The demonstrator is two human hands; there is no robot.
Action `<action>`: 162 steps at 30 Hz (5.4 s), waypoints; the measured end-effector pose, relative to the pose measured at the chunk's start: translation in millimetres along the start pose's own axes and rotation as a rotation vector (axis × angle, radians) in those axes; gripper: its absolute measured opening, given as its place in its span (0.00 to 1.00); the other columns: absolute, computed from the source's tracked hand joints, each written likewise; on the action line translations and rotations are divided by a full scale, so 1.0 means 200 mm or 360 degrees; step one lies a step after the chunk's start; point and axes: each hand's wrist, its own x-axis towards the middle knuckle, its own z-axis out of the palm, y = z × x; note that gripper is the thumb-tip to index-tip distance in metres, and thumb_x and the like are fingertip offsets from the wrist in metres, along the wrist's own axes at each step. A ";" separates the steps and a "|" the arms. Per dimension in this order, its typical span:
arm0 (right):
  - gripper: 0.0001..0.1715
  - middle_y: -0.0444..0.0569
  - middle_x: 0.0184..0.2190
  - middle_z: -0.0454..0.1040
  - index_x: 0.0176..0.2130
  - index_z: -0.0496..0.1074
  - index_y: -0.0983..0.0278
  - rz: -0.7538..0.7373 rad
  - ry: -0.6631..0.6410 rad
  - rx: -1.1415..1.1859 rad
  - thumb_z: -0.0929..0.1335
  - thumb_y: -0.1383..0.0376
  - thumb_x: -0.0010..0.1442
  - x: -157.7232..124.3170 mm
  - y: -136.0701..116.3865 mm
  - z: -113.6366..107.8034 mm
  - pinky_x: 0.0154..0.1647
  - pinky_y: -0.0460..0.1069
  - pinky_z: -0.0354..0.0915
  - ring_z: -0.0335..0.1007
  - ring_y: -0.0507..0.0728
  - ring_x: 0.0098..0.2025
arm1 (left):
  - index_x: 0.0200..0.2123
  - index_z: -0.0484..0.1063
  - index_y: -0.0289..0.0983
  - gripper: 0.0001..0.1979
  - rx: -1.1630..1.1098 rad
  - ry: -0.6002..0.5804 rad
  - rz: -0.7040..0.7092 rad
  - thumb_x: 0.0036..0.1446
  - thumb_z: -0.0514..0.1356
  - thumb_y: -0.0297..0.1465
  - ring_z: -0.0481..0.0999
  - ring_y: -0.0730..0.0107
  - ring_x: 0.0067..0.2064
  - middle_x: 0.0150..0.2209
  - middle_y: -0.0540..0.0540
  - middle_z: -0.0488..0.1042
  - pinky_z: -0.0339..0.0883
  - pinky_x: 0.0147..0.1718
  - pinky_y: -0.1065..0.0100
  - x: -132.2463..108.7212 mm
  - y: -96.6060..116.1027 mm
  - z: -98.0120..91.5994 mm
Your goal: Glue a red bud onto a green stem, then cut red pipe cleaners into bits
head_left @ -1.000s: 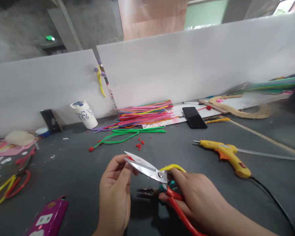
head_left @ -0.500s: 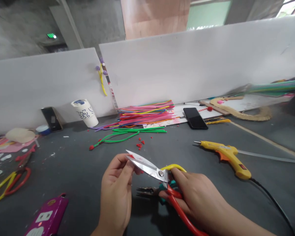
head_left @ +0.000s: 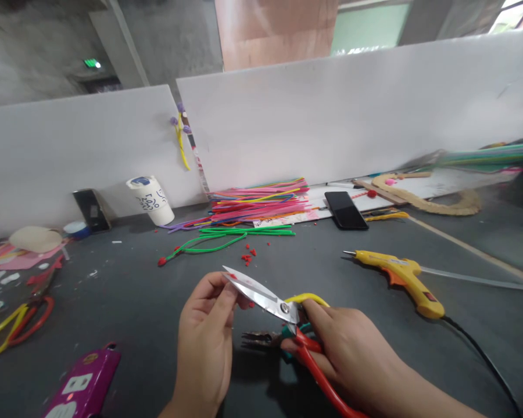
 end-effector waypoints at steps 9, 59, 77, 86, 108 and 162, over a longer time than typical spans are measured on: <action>0.26 0.46 0.18 0.70 0.29 0.62 0.64 0.0003 -0.0015 0.0057 0.55 0.45 0.58 0.00 -0.01 0.00 0.17 0.47 0.46 0.67 0.56 0.17 | 0.28 0.73 0.35 0.02 -0.0008 0.0029 0.0009 0.50 0.60 0.26 0.67 0.79 0.26 0.25 0.51 0.70 0.62 0.27 0.78 -0.01 0.00 0.00; 0.05 0.36 0.17 0.54 0.23 0.58 0.64 0.0479 -0.0162 0.1707 0.62 0.70 0.48 0.08 -0.03 -0.07 0.18 0.41 0.49 0.49 0.46 0.18 | 0.24 0.74 0.33 0.04 0.0888 -0.0604 -0.0429 0.42 0.62 0.29 0.71 0.67 0.26 0.23 0.44 0.73 0.65 0.27 0.68 -0.01 -0.08 0.01; 0.25 0.47 0.23 0.69 0.30 0.60 0.63 0.0128 -0.0167 0.0214 0.59 0.43 0.53 -0.02 0.04 -0.05 0.21 0.46 0.45 0.62 0.55 0.22 | 0.28 0.73 0.38 0.03 0.0263 -0.0173 -0.0112 0.46 0.62 0.27 0.70 0.79 0.24 0.25 0.53 0.74 0.64 0.26 0.78 0.04 0.04 -0.05; 0.24 0.46 0.22 0.69 0.30 0.60 0.63 0.0052 -0.0137 0.0158 0.57 0.44 0.55 -0.02 0.05 -0.03 0.21 0.46 0.46 0.63 0.56 0.22 | 0.28 0.73 0.37 0.02 0.0212 -0.0207 -0.0089 0.46 0.62 0.27 0.69 0.79 0.24 0.24 0.53 0.73 0.63 0.25 0.77 0.03 0.04 -0.05; 0.25 0.47 0.21 0.70 0.28 0.60 0.63 0.0010 -0.0148 0.0133 0.56 0.45 0.57 -0.02 0.04 -0.03 0.20 0.47 0.45 0.63 0.55 0.20 | 0.26 0.73 0.34 0.01 0.0170 -0.0254 -0.0167 0.46 0.62 0.26 0.68 0.77 0.24 0.22 0.50 0.72 0.62 0.24 0.76 0.03 0.05 -0.03; 0.07 0.35 0.14 0.61 0.28 0.63 0.64 0.0472 -0.0422 0.2198 0.64 0.63 0.52 0.06 -0.01 -0.11 0.11 0.39 0.51 0.52 0.43 0.11 | 0.22 0.71 0.32 0.06 0.0525 -0.0754 -0.0806 0.41 0.64 0.29 0.67 0.75 0.20 0.18 0.48 0.70 0.60 0.21 0.73 -0.01 -0.03 0.02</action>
